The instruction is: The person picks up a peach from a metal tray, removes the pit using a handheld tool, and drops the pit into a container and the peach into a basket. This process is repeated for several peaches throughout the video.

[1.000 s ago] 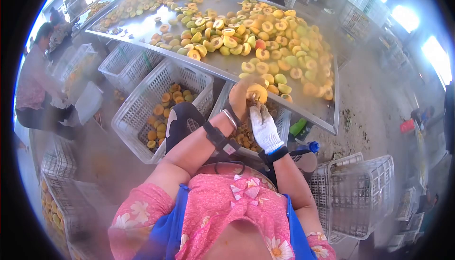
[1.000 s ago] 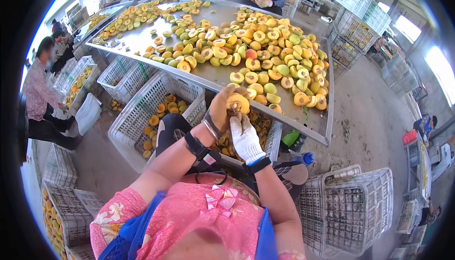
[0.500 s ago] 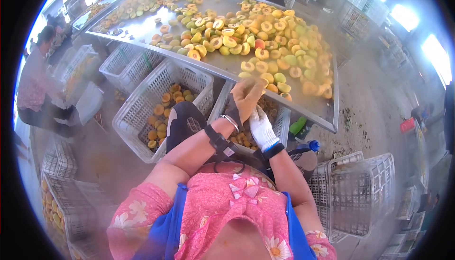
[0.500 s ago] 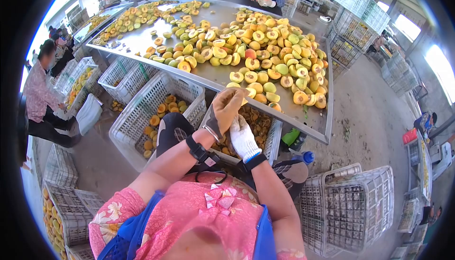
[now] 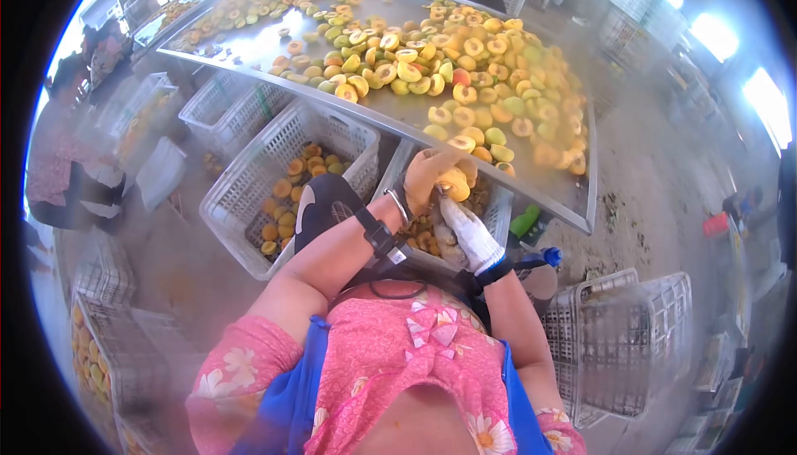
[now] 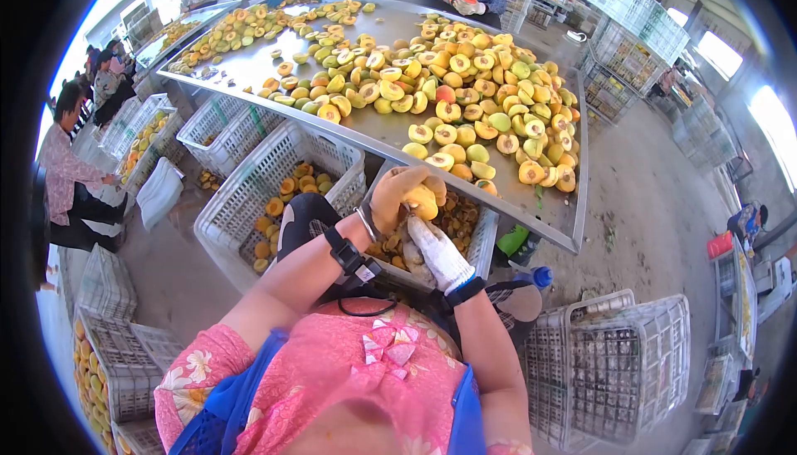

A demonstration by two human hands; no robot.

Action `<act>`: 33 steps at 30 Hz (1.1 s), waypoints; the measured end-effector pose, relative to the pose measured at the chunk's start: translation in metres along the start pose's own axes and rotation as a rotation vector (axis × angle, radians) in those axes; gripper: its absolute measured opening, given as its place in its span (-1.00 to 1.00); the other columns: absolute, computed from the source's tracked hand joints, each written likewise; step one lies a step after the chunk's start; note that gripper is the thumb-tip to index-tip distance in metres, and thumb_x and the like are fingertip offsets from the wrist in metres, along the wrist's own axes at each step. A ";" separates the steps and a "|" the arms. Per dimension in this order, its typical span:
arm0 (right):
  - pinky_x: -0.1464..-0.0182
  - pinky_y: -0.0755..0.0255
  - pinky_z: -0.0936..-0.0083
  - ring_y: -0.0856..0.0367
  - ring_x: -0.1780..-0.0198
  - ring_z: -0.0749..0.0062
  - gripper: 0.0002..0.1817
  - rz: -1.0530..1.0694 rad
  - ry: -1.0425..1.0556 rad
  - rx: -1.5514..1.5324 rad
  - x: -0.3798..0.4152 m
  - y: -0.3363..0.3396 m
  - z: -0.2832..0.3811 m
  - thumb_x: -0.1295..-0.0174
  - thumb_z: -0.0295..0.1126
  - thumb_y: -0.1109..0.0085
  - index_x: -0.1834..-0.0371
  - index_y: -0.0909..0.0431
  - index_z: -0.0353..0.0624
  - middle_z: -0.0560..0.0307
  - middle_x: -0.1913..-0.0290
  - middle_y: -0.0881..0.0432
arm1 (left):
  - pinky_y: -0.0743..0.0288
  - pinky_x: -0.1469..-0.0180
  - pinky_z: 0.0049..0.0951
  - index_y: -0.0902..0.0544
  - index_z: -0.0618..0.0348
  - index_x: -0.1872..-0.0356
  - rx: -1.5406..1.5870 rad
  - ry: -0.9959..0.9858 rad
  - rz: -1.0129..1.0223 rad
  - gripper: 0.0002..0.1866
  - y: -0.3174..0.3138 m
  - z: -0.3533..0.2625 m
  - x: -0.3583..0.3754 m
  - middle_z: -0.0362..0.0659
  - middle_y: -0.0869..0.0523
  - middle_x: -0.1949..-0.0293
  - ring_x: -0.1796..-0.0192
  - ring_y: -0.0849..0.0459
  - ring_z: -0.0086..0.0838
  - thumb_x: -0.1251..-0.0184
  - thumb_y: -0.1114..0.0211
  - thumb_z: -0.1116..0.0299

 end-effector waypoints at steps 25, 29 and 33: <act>0.30 -0.35 0.71 -0.45 0.33 0.71 -0.59 0.121 0.037 0.001 -0.038 0.007 -0.033 -0.50 0.02 -0.14 -0.15 -0.56 -0.05 0.39 0.22 -0.60 | -0.66 0.20 -0.38 -0.67 0.25 0.12 0.344 -0.031 -0.623 -0.69 0.032 0.014 -0.003 -0.13 -0.75 0.25 0.28 -0.75 -0.39 -0.47 -0.19 0.17; 0.47 -0.26 0.70 -0.41 0.48 0.69 -0.64 0.131 0.044 0.069 -0.036 -0.001 -0.031 -0.51 0.03 -0.11 -0.08 -0.53 0.01 0.39 0.38 -0.53 | -0.69 0.22 -0.31 -0.66 0.20 0.09 0.381 -0.038 -0.670 -0.70 0.050 0.019 -0.004 -0.13 -0.75 0.21 0.26 -0.75 -0.36 -0.47 -0.19 0.16; 0.59 -0.17 0.68 -0.34 0.61 0.68 -0.69 0.188 0.004 0.024 -0.034 -0.004 -0.038 -0.52 0.02 -0.08 -0.02 -0.49 0.04 0.38 0.49 -0.46 | -0.73 0.12 -0.14 -0.60 0.27 0.06 0.408 -0.119 -0.690 -0.63 0.080 0.019 -0.001 0.00 -0.74 0.20 0.19 -0.77 -0.19 -0.57 -0.04 0.13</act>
Point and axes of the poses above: each hand's wrist, its own x-axis away from the middle knuckle, its own y-axis out of the back of the hand, z = x × y, the point moved 4 cm from there along -x, towards the middle knuckle
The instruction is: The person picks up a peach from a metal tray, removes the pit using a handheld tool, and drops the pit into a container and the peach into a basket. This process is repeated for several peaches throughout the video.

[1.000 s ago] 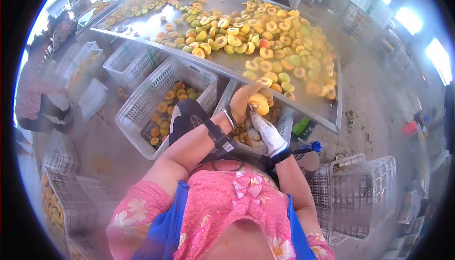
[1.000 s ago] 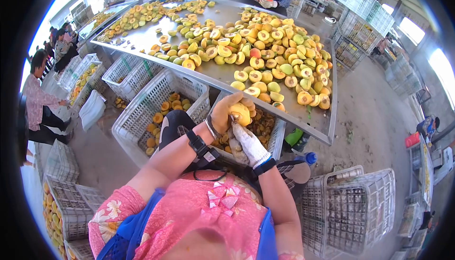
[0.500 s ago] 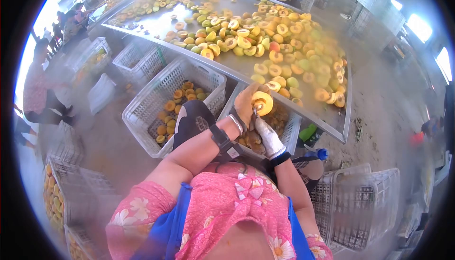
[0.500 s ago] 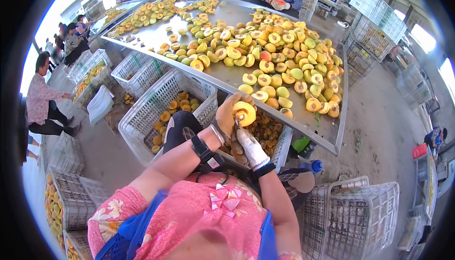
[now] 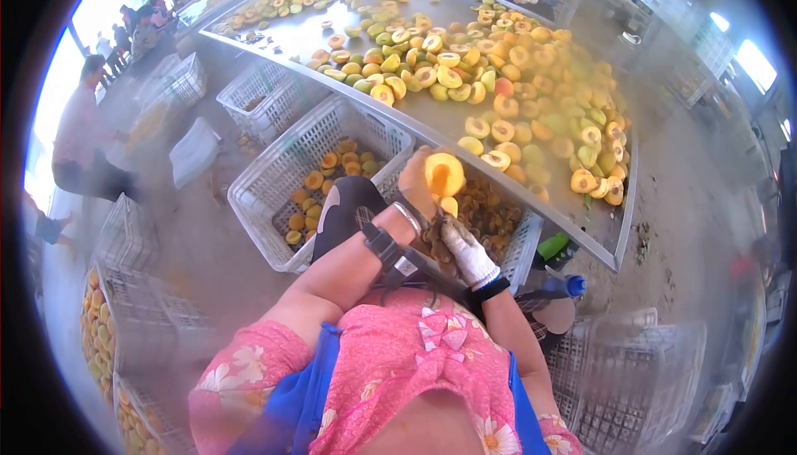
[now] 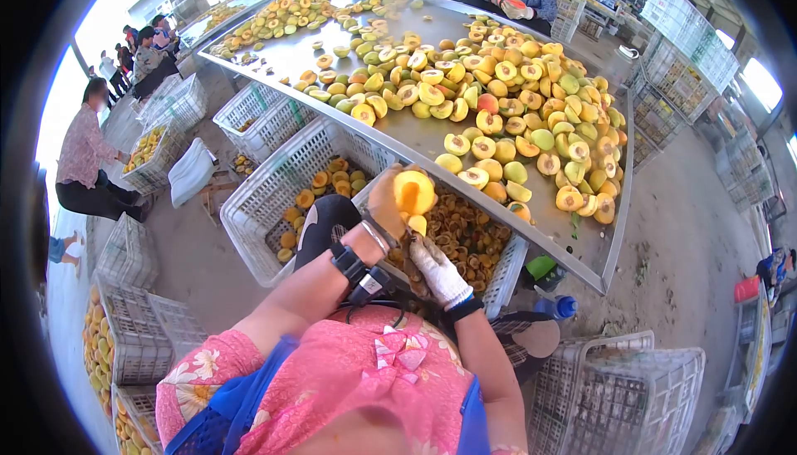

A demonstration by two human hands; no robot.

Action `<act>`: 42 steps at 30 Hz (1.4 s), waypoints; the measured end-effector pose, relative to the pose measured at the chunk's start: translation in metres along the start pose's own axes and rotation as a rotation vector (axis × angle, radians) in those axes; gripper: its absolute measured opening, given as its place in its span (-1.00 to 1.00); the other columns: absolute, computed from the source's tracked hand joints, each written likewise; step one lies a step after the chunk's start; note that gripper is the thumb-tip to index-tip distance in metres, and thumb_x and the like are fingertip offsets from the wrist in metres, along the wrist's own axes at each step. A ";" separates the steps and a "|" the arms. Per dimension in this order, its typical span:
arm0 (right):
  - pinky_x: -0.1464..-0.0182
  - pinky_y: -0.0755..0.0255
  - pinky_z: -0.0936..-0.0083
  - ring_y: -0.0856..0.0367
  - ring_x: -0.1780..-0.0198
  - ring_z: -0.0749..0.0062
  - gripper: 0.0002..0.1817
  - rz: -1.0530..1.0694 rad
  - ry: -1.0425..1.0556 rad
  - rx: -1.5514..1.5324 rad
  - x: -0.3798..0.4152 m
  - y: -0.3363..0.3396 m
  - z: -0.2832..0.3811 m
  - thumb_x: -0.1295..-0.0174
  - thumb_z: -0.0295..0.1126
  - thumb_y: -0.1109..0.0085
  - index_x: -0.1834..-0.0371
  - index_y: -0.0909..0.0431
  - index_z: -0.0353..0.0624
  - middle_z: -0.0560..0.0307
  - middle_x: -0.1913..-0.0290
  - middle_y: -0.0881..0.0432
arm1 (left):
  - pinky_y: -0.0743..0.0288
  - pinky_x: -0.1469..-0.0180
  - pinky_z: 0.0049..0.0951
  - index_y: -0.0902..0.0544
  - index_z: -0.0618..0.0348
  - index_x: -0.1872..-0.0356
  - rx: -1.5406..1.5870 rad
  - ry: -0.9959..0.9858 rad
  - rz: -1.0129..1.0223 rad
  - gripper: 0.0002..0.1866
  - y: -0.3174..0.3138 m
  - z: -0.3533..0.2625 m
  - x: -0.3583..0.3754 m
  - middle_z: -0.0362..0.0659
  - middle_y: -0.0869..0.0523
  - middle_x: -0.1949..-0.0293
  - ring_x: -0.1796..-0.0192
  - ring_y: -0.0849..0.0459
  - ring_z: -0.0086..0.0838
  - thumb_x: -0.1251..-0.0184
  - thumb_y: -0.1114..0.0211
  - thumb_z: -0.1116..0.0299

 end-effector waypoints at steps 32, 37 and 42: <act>0.56 -0.27 0.60 -0.45 0.53 0.68 -0.72 -0.401 -0.036 0.481 0.014 0.050 0.030 -0.48 -0.11 -0.12 0.08 -0.48 -0.10 0.34 0.48 -0.50 | -0.67 0.13 -0.31 -0.56 0.22 -0.05 -1.364 -0.402 0.331 -0.54 -0.081 -0.019 -0.124 0.05 -0.69 0.01 0.15 -0.73 -0.24 -0.16 -0.43 0.26; 0.12 -0.50 0.24 -0.66 0.22 0.01 -0.68 -0.498 0.422 0.835 0.008 0.036 0.071 -0.44 -0.15 -0.13 0.01 -0.51 -0.19 -0.14 0.30 -0.63 | -0.75 0.11 -0.22 -0.48 0.18 -0.05 -0.316 0.006 0.317 -0.73 -0.078 -0.004 -0.060 -0.08 -0.69 0.07 0.08 -0.76 -0.27 -0.46 -0.27 0.31; -0.13 -0.46 0.18 -0.61 -0.08 -0.18 -0.57 -0.567 0.522 1.112 -0.003 0.030 0.083 -0.48 -0.21 -0.07 -0.22 -0.49 -0.35 -0.36 -0.03 -0.62 | -0.78 0.10 -0.23 -0.50 0.09 -0.10 -0.081 0.157 0.338 -0.75 -0.065 0.007 -0.018 -0.13 -0.67 -0.01 -0.05 -0.76 -0.28 -0.54 -0.16 0.25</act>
Point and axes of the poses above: each hand's wrist, its own x-axis away from the middle knuckle, its own y-axis out of the back of the hand, z = x × y, the point moved 4 cm from there along -x, towards the middle knuckle
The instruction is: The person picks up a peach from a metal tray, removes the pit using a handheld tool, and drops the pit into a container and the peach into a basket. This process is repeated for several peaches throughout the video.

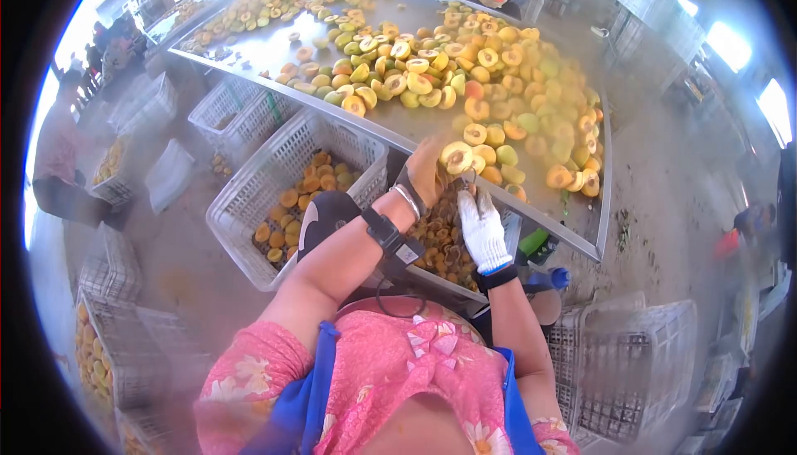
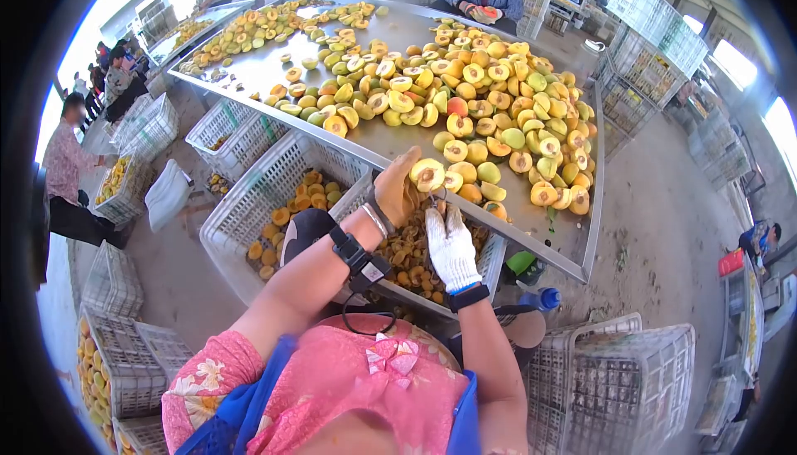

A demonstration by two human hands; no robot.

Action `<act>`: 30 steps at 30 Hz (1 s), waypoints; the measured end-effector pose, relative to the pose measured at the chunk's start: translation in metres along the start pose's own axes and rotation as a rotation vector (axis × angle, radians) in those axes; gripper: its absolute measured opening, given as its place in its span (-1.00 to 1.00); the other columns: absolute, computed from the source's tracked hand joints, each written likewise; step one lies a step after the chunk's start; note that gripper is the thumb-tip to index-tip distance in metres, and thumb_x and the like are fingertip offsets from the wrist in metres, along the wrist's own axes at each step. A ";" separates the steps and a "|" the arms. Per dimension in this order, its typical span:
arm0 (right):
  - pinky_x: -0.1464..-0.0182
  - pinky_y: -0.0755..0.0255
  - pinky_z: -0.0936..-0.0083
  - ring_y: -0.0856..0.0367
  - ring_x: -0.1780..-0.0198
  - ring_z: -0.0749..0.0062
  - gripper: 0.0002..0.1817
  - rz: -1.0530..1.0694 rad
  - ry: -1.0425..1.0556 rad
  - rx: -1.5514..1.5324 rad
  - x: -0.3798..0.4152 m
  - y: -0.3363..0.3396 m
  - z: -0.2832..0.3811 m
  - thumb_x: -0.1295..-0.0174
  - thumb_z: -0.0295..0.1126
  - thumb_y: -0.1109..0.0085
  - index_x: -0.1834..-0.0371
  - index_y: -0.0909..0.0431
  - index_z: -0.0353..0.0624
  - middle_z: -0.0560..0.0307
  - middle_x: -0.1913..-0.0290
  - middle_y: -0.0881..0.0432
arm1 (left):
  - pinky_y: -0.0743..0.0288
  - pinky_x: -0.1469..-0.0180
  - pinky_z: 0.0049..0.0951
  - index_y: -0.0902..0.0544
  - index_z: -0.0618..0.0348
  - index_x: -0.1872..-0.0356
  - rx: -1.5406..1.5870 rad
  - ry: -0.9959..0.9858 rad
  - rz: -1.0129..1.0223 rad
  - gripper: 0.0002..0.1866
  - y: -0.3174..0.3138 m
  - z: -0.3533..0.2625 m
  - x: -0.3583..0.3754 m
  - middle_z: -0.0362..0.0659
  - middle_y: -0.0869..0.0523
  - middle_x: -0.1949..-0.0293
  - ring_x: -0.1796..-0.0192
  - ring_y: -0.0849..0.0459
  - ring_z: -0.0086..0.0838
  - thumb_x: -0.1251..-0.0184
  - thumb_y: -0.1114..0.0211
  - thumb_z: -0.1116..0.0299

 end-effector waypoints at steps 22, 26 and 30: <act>-0.04 -0.48 0.06 -0.56 -0.10 -0.40 -0.48 0.067 -0.121 -0.214 0.029 -0.010 0.028 -0.49 -0.03 0.00 -0.20 -0.45 -0.32 -0.47 0.02 -0.62 | -0.58 0.29 -0.51 -0.65 0.26 0.18 -0.215 -0.121 -0.060 -0.55 -0.024 0.015 0.057 -0.11 -0.71 0.30 0.27 -0.69 -0.44 -0.66 0.01 0.05; -0.31 -0.36 0.24 -0.50 -0.30 -0.08 -0.54 0.193 -0.210 -0.281 0.035 -0.004 0.037 -0.55 -0.21 0.01 -0.26 -0.43 -0.43 -0.33 -0.26 -0.50 | -0.58 0.28 -0.52 -0.68 0.27 0.32 -0.210 -0.078 -0.061 -0.46 -0.024 0.013 0.057 -0.11 -0.75 0.35 0.30 -0.71 -0.45 -0.67 0.02 0.01; -0.23 -0.41 0.40 -0.56 -0.17 0.24 -0.55 0.203 -0.371 -0.566 0.044 -0.010 0.031 -0.56 -0.17 -0.03 -0.28 -0.45 -0.34 -0.03 -0.13 -0.59 | -0.61 0.28 -0.47 -0.68 0.30 0.41 -0.585 -0.365 0.000 -0.40 -0.021 0.010 0.051 -0.08 -0.76 0.41 0.40 -0.71 -0.42 -0.63 -0.01 -0.06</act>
Point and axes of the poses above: each hand's wrist, its own x-axis away from the middle knuckle, its own y-axis out of the back of the hand, z = x × y, the point moved 4 cm from there along -x, towards the middle knuckle
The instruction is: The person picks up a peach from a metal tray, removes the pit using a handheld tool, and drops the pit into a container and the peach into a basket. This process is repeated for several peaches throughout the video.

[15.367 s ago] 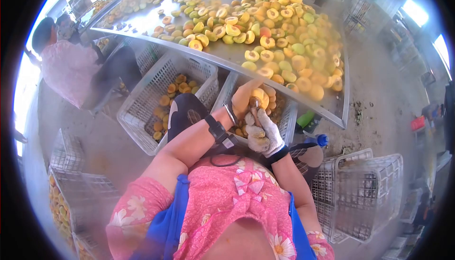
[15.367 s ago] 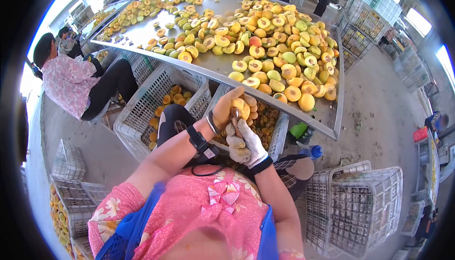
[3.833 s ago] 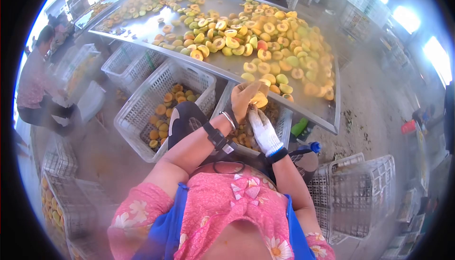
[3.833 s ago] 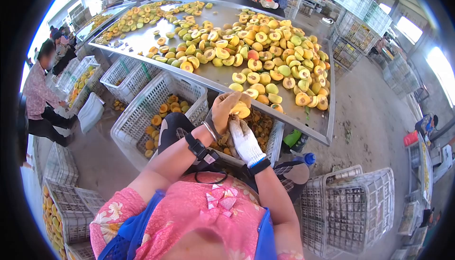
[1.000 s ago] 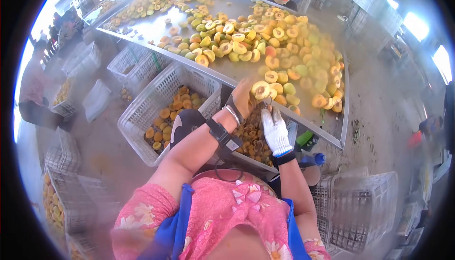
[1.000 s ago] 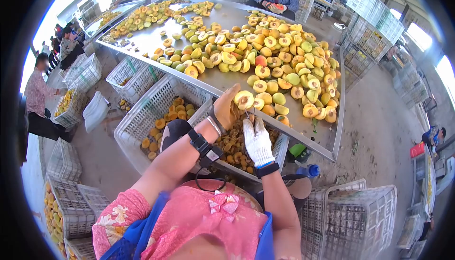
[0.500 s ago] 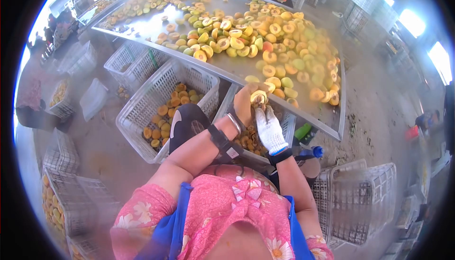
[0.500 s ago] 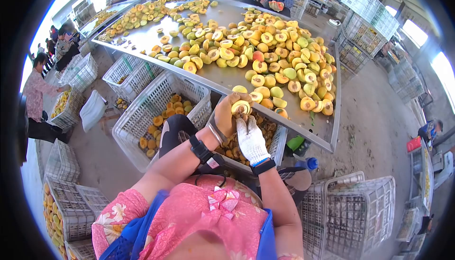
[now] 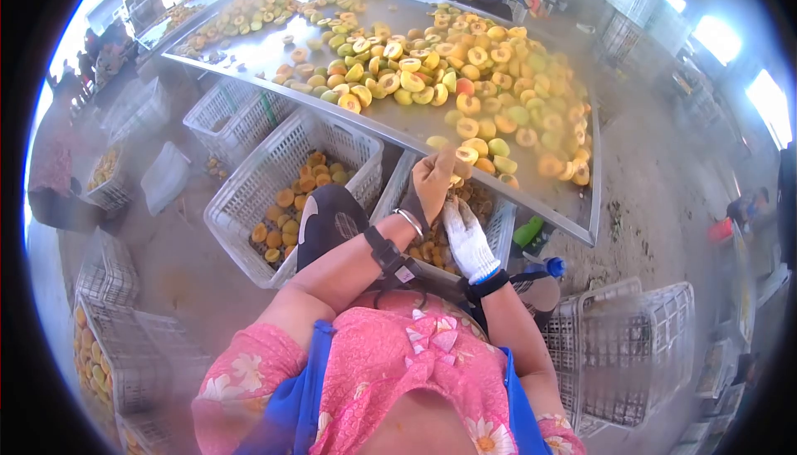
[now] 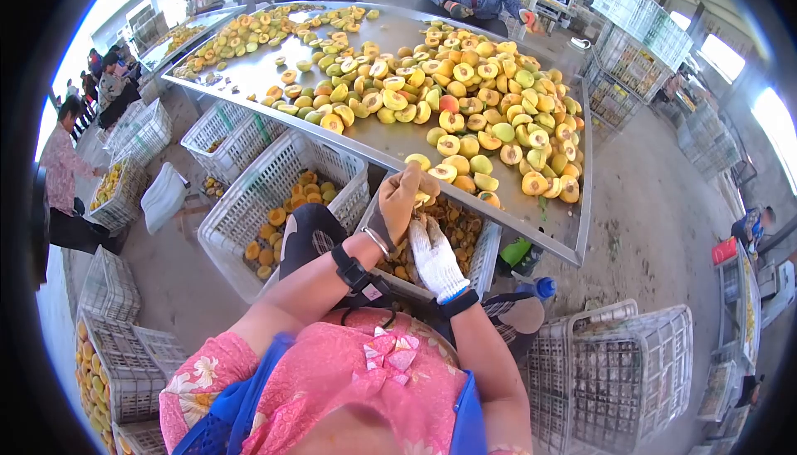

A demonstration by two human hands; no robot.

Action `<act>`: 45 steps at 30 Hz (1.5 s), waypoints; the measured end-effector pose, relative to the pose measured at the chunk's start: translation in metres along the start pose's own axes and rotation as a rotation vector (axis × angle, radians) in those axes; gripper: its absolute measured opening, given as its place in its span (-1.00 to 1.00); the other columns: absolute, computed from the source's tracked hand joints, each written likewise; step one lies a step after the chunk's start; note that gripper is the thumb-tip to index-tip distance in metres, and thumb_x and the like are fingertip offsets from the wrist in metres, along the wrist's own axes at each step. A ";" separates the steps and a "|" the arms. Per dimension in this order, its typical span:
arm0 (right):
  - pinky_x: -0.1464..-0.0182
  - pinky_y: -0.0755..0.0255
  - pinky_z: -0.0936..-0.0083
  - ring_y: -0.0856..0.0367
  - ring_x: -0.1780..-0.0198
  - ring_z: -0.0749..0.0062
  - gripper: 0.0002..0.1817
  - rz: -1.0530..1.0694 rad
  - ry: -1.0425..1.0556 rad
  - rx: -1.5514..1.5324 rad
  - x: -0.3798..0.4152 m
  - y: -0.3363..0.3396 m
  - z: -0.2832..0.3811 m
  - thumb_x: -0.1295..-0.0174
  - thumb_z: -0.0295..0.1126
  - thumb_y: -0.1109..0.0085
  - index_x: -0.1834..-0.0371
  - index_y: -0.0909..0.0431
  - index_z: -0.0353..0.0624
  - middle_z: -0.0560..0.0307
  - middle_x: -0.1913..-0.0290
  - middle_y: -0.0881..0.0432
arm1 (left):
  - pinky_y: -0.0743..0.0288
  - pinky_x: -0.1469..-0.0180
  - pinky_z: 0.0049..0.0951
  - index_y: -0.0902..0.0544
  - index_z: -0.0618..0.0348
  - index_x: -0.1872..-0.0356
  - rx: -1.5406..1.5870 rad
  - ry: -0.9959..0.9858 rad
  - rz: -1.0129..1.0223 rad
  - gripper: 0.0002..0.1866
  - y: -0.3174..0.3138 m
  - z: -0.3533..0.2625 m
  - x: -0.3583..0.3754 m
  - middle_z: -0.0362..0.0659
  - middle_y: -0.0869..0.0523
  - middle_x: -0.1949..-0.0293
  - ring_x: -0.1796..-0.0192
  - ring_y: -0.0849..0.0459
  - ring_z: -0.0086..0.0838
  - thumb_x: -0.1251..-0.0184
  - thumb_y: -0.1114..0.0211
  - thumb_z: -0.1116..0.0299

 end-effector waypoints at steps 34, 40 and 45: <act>0.81 0.00 0.69 -0.08 0.82 0.65 -0.64 0.814 -0.491 -1.250 0.015 -0.010 -0.034 -0.54 0.06 0.01 0.14 -0.48 0.00 0.39 0.62 -0.29 | -0.67 0.19 -0.27 -0.55 0.02 0.42 0.661 0.390 -0.148 -0.48 0.042 0.041 -0.002 -0.20 -0.62 0.39 0.22 -0.69 -0.31 -0.56 -0.03 -0.19; 0.79 -0.06 0.66 -0.13 0.80 0.65 -0.64 0.535 -0.548 -1.165 0.008 0.010 -0.067 -0.54 0.06 0.01 0.10 -0.48 -0.01 0.39 0.60 -0.32 | -0.58 0.02 -0.41 -0.73 0.24 0.12 -0.276 -0.107 -0.514 -0.77 0.153 -0.046 -0.051 -0.12 -0.77 0.26 0.16 -0.74 -0.33 -0.41 -0.31 0.28; 0.76 -0.01 0.67 -0.14 0.79 0.66 -0.58 0.237 -0.730 -0.740 -0.007 0.013 -0.110 -0.50 0.15 -0.01 0.16 -0.50 0.03 0.43 0.58 -0.35 | -0.57 -0.18 -0.23 -0.72 0.07 0.02 -1.123 -0.501 -0.140 -0.74 0.104 -0.066 -0.062 0.00 -0.70 -0.13 -0.17 -0.67 -0.10 -0.30 -0.35 0.31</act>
Point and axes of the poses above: each hand's wrist, its own x-axis away from the middle knuckle, its own y-axis out of the back of the hand, z = x × y, the point moved 4 cm from there along -x, towards the middle knuckle
